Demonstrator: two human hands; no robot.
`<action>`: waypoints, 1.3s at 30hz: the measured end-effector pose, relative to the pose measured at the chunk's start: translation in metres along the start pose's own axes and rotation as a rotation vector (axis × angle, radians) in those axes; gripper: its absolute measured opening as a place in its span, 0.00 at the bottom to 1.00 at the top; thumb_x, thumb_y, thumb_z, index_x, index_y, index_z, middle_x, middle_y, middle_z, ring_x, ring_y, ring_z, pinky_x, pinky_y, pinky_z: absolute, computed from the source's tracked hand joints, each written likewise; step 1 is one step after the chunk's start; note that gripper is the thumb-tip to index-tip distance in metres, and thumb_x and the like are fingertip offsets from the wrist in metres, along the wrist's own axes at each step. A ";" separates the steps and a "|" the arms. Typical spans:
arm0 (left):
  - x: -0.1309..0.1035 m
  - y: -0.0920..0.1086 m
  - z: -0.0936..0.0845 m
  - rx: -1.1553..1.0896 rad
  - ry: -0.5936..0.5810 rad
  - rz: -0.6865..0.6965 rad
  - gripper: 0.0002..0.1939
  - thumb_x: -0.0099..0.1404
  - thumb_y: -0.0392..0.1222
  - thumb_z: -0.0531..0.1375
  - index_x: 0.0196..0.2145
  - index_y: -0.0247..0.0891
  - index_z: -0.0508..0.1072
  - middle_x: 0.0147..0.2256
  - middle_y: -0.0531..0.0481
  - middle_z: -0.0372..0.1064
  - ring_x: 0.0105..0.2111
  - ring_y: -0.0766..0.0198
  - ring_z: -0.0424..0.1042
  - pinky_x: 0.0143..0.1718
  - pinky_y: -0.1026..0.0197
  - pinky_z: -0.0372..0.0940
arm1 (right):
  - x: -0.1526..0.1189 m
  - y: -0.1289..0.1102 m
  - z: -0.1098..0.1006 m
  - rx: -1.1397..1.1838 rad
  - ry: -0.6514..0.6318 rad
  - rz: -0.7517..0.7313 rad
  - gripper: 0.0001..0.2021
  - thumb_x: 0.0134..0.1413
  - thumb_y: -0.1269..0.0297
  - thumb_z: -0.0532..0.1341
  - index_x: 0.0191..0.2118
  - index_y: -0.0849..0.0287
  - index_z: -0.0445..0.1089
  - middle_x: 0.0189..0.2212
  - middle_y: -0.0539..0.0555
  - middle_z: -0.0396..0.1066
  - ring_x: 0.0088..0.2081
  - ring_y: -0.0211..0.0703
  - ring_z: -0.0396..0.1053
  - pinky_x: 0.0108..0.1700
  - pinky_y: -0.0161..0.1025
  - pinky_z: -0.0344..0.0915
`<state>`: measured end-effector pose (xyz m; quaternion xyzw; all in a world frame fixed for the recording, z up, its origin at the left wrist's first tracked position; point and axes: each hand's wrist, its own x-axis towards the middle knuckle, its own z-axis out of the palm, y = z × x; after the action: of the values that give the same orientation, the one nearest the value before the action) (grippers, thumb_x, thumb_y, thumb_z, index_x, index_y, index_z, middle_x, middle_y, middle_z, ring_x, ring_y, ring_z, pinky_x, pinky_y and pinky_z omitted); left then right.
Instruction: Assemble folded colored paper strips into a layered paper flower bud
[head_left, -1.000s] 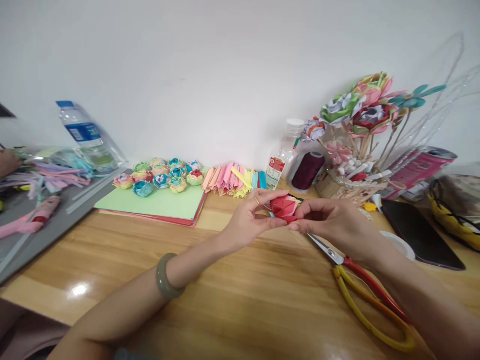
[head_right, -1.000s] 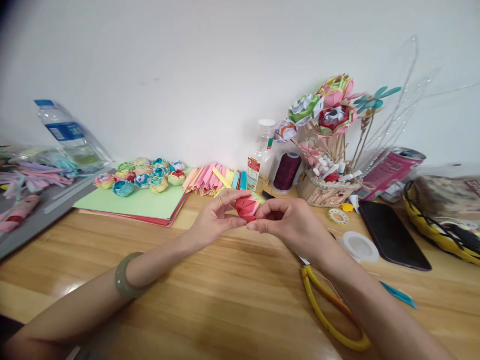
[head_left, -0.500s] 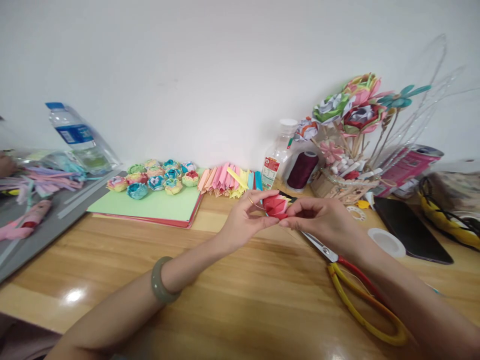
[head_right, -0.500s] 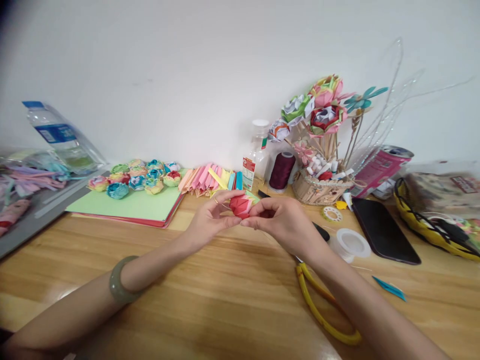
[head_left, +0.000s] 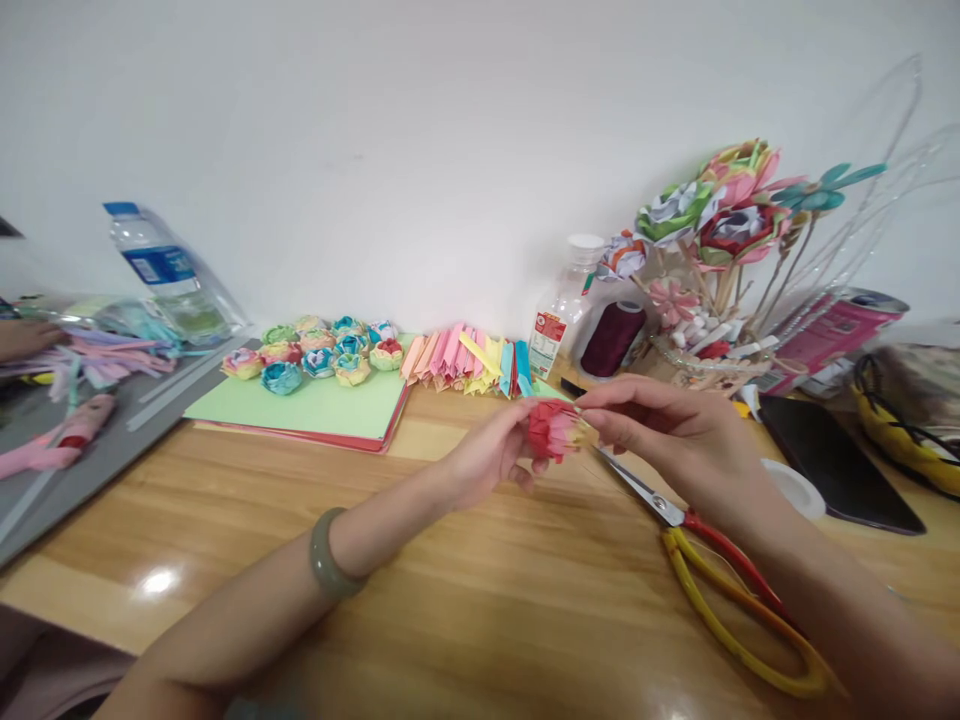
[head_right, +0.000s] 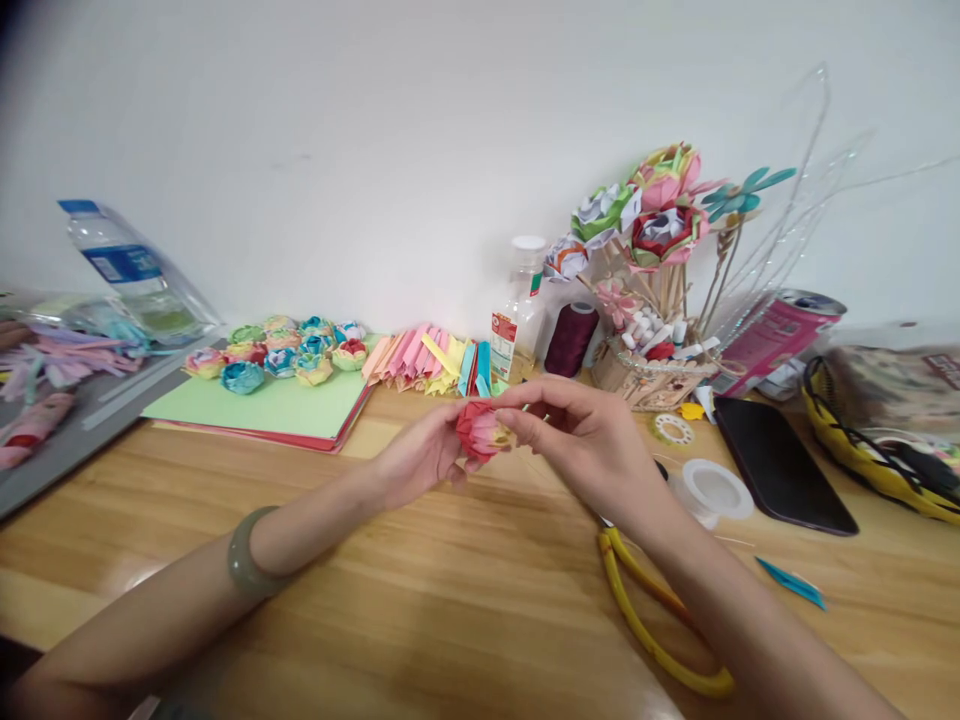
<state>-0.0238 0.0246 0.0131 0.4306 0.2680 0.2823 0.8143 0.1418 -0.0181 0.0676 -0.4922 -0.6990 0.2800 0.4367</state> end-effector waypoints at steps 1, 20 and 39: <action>0.001 -0.002 0.000 0.020 -0.007 -0.028 0.16 0.61 0.51 0.50 0.38 0.37 0.67 0.26 0.51 0.66 0.21 0.70 0.63 0.17 0.70 0.56 | 0.000 0.002 0.000 -0.053 -0.010 -0.053 0.07 0.50 0.60 0.62 0.32 0.56 0.74 0.27 0.51 0.73 0.27 0.37 0.66 0.26 0.33 0.61; -0.002 -0.002 0.010 0.189 -0.030 -0.237 0.16 0.61 0.50 0.46 0.26 0.35 0.63 0.18 0.54 0.63 0.12 0.73 0.59 0.09 0.71 0.47 | 0.001 0.002 0.007 0.070 -0.403 0.279 0.08 0.46 0.60 0.62 0.24 0.59 0.69 0.22 0.49 0.68 0.25 0.36 0.62 0.27 0.34 0.58; -0.002 0.005 0.003 0.052 -0.172 -0.264 0.31 0.63 0.58 0.41 0.30 0.29 0.72 0.19 0.47 0.67 0.12 0.74 0.52 0.13 0.69 0.41 | 0.001 0.012 0.014 0.382 0.008 0.377 0.13 0.41 0.57 0.66 0.32 0.58 0.66 0.20 0.43 0.59 0.19 0.30 0.52 0.20 0.31 0.47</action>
<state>-0.0243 0.0242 0.0192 0.4351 0.2587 0.1279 0.8529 0.1347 -0.0118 0.0516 -0.5233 -0.5278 0.4813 0.4647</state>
